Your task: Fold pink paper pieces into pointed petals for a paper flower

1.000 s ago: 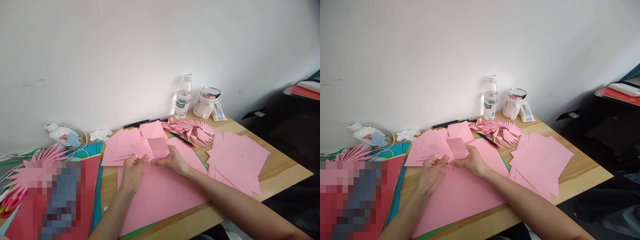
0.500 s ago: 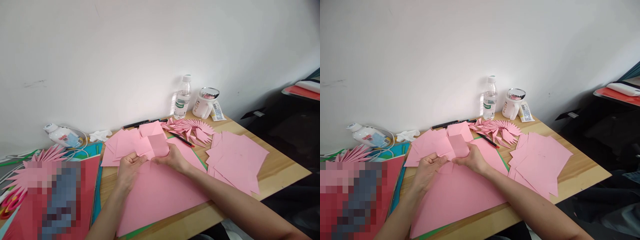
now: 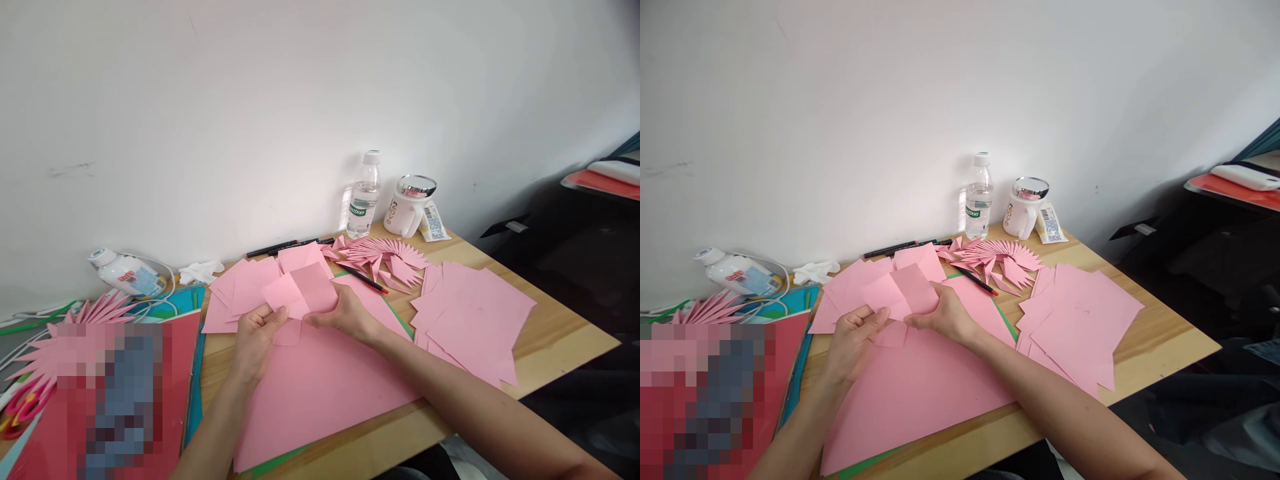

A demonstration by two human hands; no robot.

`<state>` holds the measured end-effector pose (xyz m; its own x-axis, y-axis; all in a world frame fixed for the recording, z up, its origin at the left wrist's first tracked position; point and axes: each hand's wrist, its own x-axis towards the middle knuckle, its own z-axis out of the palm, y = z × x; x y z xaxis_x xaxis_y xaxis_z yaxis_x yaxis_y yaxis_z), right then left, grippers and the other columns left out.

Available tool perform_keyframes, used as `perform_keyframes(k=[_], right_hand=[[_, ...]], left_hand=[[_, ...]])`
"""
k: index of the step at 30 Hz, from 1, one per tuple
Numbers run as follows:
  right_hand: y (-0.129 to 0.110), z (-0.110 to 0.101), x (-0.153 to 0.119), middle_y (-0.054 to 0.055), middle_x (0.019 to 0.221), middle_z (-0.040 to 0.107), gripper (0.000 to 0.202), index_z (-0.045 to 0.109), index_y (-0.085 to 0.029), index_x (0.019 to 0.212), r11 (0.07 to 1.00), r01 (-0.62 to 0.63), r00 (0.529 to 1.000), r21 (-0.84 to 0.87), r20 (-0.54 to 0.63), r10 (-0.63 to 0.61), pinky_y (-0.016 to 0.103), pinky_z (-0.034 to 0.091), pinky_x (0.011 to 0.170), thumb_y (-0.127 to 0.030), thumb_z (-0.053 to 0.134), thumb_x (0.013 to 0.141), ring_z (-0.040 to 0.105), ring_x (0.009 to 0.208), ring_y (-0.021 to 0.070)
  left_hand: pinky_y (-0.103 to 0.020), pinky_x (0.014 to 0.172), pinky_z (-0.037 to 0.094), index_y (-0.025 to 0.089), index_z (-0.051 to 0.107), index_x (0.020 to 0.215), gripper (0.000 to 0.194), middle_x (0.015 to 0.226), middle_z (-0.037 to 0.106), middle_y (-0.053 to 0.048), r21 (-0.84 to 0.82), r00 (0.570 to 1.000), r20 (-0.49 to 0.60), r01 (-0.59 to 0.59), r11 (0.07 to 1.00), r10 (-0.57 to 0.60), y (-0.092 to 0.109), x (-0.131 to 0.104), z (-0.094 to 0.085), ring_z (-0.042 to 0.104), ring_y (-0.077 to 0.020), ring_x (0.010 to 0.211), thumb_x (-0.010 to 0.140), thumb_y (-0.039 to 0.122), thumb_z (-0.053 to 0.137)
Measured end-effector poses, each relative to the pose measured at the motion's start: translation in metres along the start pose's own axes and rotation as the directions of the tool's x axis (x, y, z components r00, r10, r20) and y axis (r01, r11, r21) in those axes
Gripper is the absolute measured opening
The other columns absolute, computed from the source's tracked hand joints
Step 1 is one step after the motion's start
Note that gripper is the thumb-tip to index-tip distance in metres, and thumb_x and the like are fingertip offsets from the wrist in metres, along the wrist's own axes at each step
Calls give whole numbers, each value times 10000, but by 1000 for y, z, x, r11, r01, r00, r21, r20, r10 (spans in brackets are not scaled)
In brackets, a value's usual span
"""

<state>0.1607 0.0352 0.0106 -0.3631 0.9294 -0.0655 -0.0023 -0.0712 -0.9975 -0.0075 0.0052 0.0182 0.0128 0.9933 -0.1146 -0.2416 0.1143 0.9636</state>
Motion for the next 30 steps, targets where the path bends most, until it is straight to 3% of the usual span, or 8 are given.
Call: perform_keyframes(k=[3,7,11,15,23,30], right_hand=[[0,-1,0,10,722,635,339,601,-117,883,1000,4,1000,-16,7,-4,252,462,594,-220,707,578,565,641,147],[-1,-2,1,42,824,658,421,594,-105,961,996,-22,1000,-90,7,23,271,476,638,-213,709,571,592,726,182],[0,-2,2,54,849,664,377,602,-107,934,990,5,1000,-140,-21,-8,278,483,657,-209,692,582,604,779,207],[3,0,1,38,813,656,361,589,-126,923,988,48,996,-150,-65,-58,267,480,623,-226,689,591,599,723,190],[6,5,1,16,768,636,335,575,-152,884,973,84,991,-213,-83,-104,262,457,609,-232,693,581,566,689,175],[-3,-1,0,13,835,624,387,561,-150,939,991,52,998,-126,-31,-57,260,458,645,-127,657,564,575,749,173]], left_hand=[[-292,756,488,153,696,732,131,663,694,-14,-19,1000,-15,9,1000,-10,-4,0,0,632,-152,675,663,261,720],[-323,756,498,112,706,886,354,810,729,-87,121,993,-74,95,988,-87,-5,0,-2,658,-213,753,583,285,767],[-301,661,505,120,726,763,287,723,731,-71,271,988,-147,92,958,-53,-4,-1,0,658,-221,690,547,303,774],[-260,561,474,133,693,595,196,575,688,-25,310,979,-201,37,950,28,-7,-3,3,624,-185,589,548,308,769],[-258,552,461,129,714,667,230,581,677,-30,260,986,-168,30,965,14,-9,-7,10,615,-194,627,560,326,763],[-250,506,434,141,684,601,220,530,638,-10,248,978,-204,10,969,42,-10,-4,8,588,-179,575,528,327,776]])
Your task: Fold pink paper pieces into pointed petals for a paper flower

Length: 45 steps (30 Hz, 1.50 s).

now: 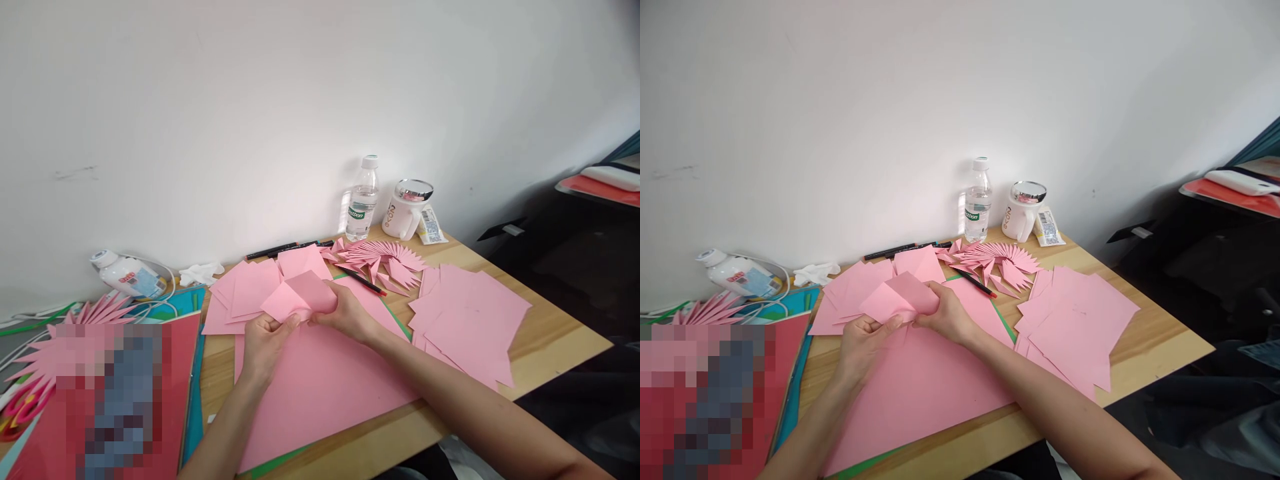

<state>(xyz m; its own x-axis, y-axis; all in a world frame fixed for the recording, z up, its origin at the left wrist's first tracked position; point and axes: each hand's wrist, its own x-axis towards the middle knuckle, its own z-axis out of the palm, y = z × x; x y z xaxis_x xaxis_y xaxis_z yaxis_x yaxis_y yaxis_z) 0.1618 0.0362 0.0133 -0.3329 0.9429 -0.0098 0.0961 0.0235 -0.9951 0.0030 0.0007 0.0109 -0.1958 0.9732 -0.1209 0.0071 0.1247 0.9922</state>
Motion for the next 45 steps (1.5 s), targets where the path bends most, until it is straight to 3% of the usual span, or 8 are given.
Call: perform_keyframes(k=[6,14,17,22,26,32,36,45], right_hand=[[-3,-2,1,-16,765,598,277,564,-150,839,999,26,1000,-31,-18,-26,219,423,573,-115,614,569,543,671,133],[6,-6,5,-40,634,521,212,519,-155,759,990,3,1000,138,28,-7,214,380,532,-278,657,656,483,573,92],[6,-3,4,-40,597,482,281,473,-157,641,993,-12,1000,119,-7,13,215,386,500,-355,671,661,466,538,86],[8,8,3,21,811,585,450,469,-177,869,962,-87,996,259,19,85,300,519,624,-342,761,569,601,732,169],[7,9,3,-28,757,526,287,397,-214,834,943,12,1000,332,-27,-3,334,543,619,-364,620,732,579,625,116],[9,2,2,28,885,455,111,643,-211,818,964,250,962,93,91,-258,272,514,720,-186,552,760,517,851,141],[17,2,3,4,764,389,168,710,-246,847,962,261,960,-85,131,-249,253,502,653,-190,589,745,484,715,122],[19,1,6,32,754,558,175,701,-180,747,972,222,974,-78,50,-219,282,470,641,-314,725,637,533,687,144]], left_hand=[[-190,382,283,147,528,457,304,376,452,74,72,990,-135,-38,997,47,-3,3,-5,389,-63,377,515,307,780],[-270,697,467,134,676,795,238,766,702,-47,25,992,-71,-106,994,108,2,5,-6,624,-192,747,595,259,712],[-240,655,454,144,665,739,187,697,674,-16,26,993,-70,-93,995,95,2,6,-7,600,-160,691,635,297,689],[-198,527,381,137,646,726,237,595,596,19,-50,997,72,-24,998,27,-3,5,-6,501,-103,552,697,371,658],[-196,502,373,143,632,740,228,614,595,19,-171,1000,29,15,985,-10,-4,7,-7,487,-93,527,694,363,670],[-205,518,407,144,636,792,274,685,637,-7,-188,1000,-21,18,982,-22,-3,11,-10,543,-118,581,654,371,704],[-200,503,397,142,654,817,279,642,641,0,-179,1000,27,8,984,-4,-6,10,-10,540,-103,545,674,379,689],[-278,740,488,140,652,1016,381,959,706,-92,-220,985,166,-6,975,43,-1,6,-7,639,-192,839,688,329,690]])
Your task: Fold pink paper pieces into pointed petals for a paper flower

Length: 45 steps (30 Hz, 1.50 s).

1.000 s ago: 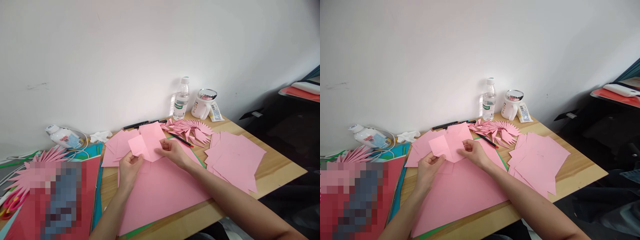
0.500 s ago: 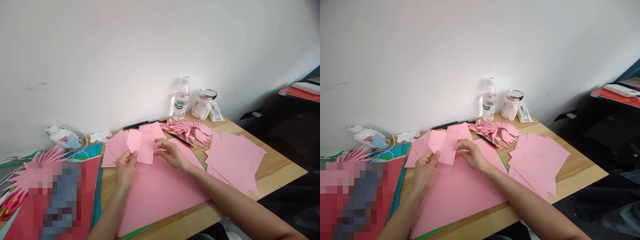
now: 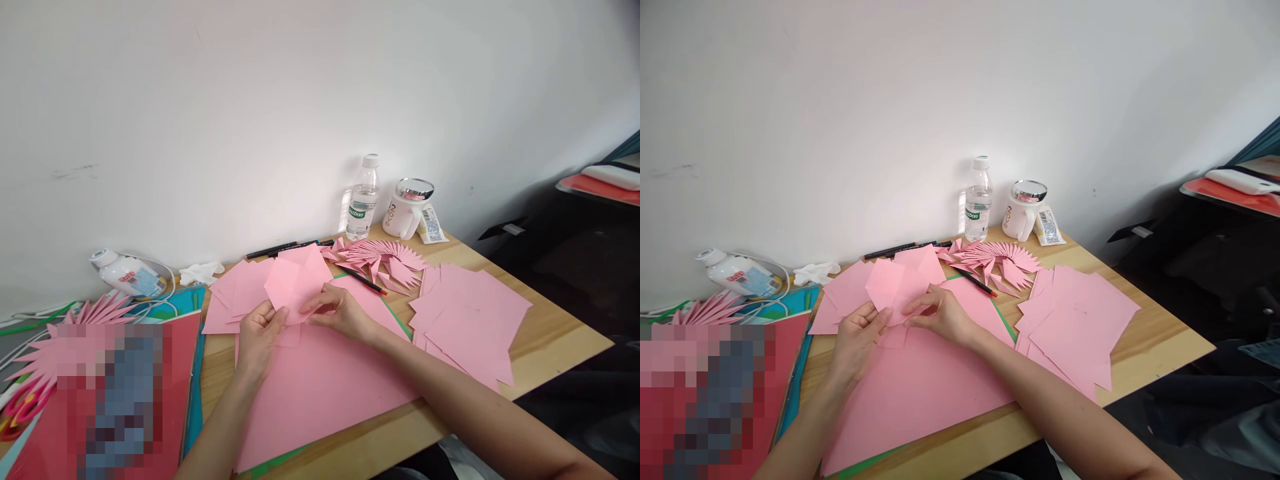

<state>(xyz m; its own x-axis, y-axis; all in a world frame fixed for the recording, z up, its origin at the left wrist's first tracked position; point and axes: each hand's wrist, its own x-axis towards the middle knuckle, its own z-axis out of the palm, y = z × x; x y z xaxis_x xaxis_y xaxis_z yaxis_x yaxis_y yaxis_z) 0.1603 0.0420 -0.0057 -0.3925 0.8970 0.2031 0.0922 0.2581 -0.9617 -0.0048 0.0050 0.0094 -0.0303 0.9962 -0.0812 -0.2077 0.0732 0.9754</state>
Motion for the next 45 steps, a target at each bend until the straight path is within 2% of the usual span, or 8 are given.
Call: perform_keyframes(k=[10,13,17,22,25,28,33,45], right_hand=[[-8,6,-1,3,678,574,272,563,-149,630,976,-93,987,197,-112,117,251,437,603,-385,697,646,514,625,116],[-5,8,0,-6,661,558,297,550,-153,630,971,-86,985,225,-128,117,252,440,591,-403,711,621,509,608,113],[-4,10,1,-9,662,553,286,559,-161,647,960,-86,980,265,-152,130,250,434,572,-388,728,604,510,605,116],[-5,11,0,2,690,575,252,571,-163,657,946,-80,980,313,-147,131,248,418,556,-360,724,621,514,599,114],[-6,11,-1,-1,676,572,247,568,-161,648,943,-83,980,321,-147,136,247,414,548,-355,720,630,511,585,109],[-8,10,-1,-2,677,573,266,568,-161,648,935,-91,977,342,-150,150,257,433,570,-375,723,620,529,596,117],[-11,9,-1,-2,678,588,299,567,-162,635,937,-89,970,337,-184,158,254,425,575,-410,730,596,532,604,117],[-9,10,-2,-21,681,521,357,530,-171,681,928,-56,956,368,-249,156,241,430,560,-394,772,544,511,602,107]], left_hand=[[-379,818,513,119,637,955,289,992,685,-77,-43,998,65,28,999,-25,0,-4,8,606,-221,948,725,292,654],[-378,782,522,127,590,966,316,927,688,-82,-29,1000,3,-8,1000,8,-2,-4,9,622,-215,896,716,307,660],[-301,673,526,186,489,837,284,674,617,25,-4,987,-109,-116,993,115,-7,-6,10,622,-150,710,677,290,699],[-195,606,464,183,492,685,198,617,525,50,208,952,-166,-222,953,258,-14,-6,6,553,-94,618,711,277,664],[-192,671,446,180,590,752,105,720,595,11,283,954,-132,-224,932,270,-12,-7,6,576,-115,730,739,274,634],[-190,693,433,196,635,945,213,851,634,-17,279,975,-99,-166,946,200,-8,-8,7,576,-128,804,758,296,613],[-185,619,425,211,555,1167,398,686,534,24,213,989,-50,-128,969,142,-8,-8,6,500,-94,626,781,300,589],[-222,722,438,199,553,1176,458,861,609,-30,220,987,-59,-134,966,150,-9,-9,9,549,-136,798,744,326,636]])
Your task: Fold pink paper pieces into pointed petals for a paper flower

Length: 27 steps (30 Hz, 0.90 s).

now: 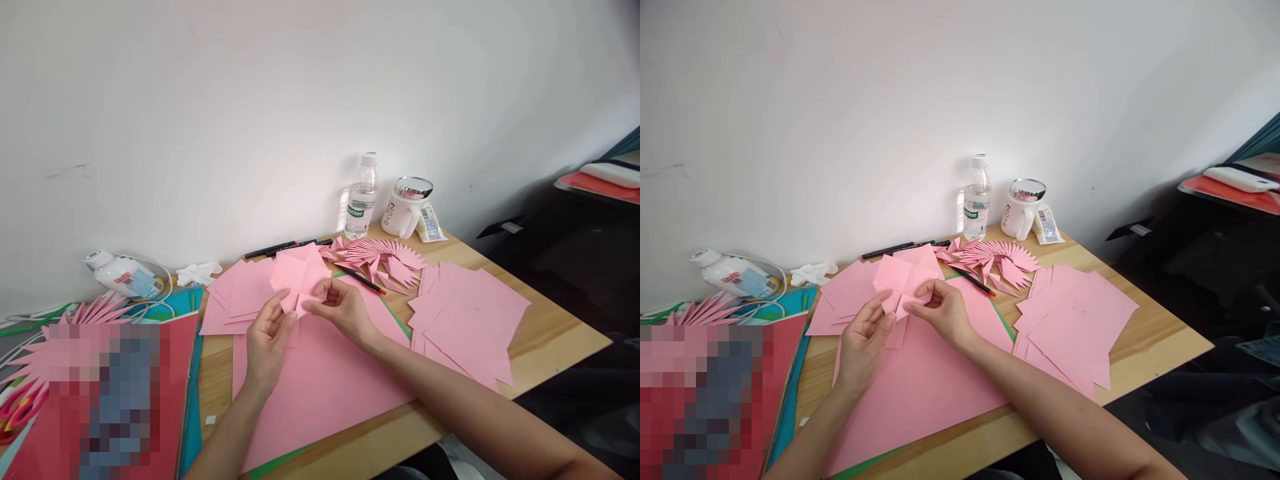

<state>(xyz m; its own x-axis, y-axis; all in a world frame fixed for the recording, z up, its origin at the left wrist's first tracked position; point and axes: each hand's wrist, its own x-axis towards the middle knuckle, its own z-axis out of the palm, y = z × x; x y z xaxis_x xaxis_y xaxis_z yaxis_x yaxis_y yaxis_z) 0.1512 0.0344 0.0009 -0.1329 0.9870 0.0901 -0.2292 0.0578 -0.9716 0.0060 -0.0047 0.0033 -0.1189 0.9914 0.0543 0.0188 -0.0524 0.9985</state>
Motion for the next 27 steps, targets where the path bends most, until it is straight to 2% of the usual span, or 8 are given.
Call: perform_keyframes(k=[3,5,10,16,18,20,23,27], right_hand=[[1,0,0,-27,664,514,368,519,-176,681,1000,2,1000,11,-2,-2,245,445,554,-409,769,545,514,588,106],[1,1,0,-29,647,520,368,512,-177,673,1000,0,1000,14,5,0,248,447,541,-423,760,556,516,568,106],[2,2,-1,-25,642,515,346,506,-173,671,1000,22,1000,3,11,-22,245,431,529,-421,738,601,502,550,100],[6,3,-4,-18,674,508,325,504,-179,683,999,44,999,-23,-19,-45,241,450,561,-409,725,625,511,607,112],[7,3,-4,-4,764,550,361,508,-194,792,999,45,998,-15,-36,-46,243,479,593,-381,748,598,550,680,129],[5,3,-5,20,889,589,539,472,-225,986,999,37,998,20,-49,-36,264,511,626,-344,778,558,594,774,162],[1,4,-5,63,1013,613,791,353,-255,1210,994,24,998,106,-66,-17,320,534,699,-309,786,550,623,879,208],[-2,5,-4,78,1030,648,787,395,-220,1242,981,-59,996,185,-62,71,364,526,760,-309,777,560,632,911,234]], left_hand=[[-183,617,418,195,544,1189,471,669,537,28,17,1000,-2,-7,1000,7,0,0,0,508,-97,640,742,310,640],[-167,566,400,188,553,1179,461,618,487,49,29,1000,-14,-3,1000,4,-1,0,0,466,-77,572,743,310,639],[-182,602,438,169,591,1130,458,681,558,19,4,999,-47,26,1000,-26,-2,0,2,522,-87,620,705,319,669],[-154,576,427,175,602,1118,442,596,507,46,3,995,-84,47,999,-47,-2,-1,3,509,-74,596,702,302,674],[-159,576,428,174,600,1122,448,614,517,40,-7,995,-90,47,999,-47,-1,-2,3,517,-80,608,700,306,674],[-167,575,432,172,605,1115,448,607,507,40,-4,994,-98,42,999,-42,-2,-2,3,513,-85,599,695,311,678],[-165,560,430,175,593,1140,470,541,413,66,12,996,-91,17,1000,-16,-2,-4,4,450,-75,536,696,304,679],[-172,571,450,198,542,1213,521,546,296,83,11,998,-64,-21,1000,22,0,-5,6,343,-62,482,716,297,663]])
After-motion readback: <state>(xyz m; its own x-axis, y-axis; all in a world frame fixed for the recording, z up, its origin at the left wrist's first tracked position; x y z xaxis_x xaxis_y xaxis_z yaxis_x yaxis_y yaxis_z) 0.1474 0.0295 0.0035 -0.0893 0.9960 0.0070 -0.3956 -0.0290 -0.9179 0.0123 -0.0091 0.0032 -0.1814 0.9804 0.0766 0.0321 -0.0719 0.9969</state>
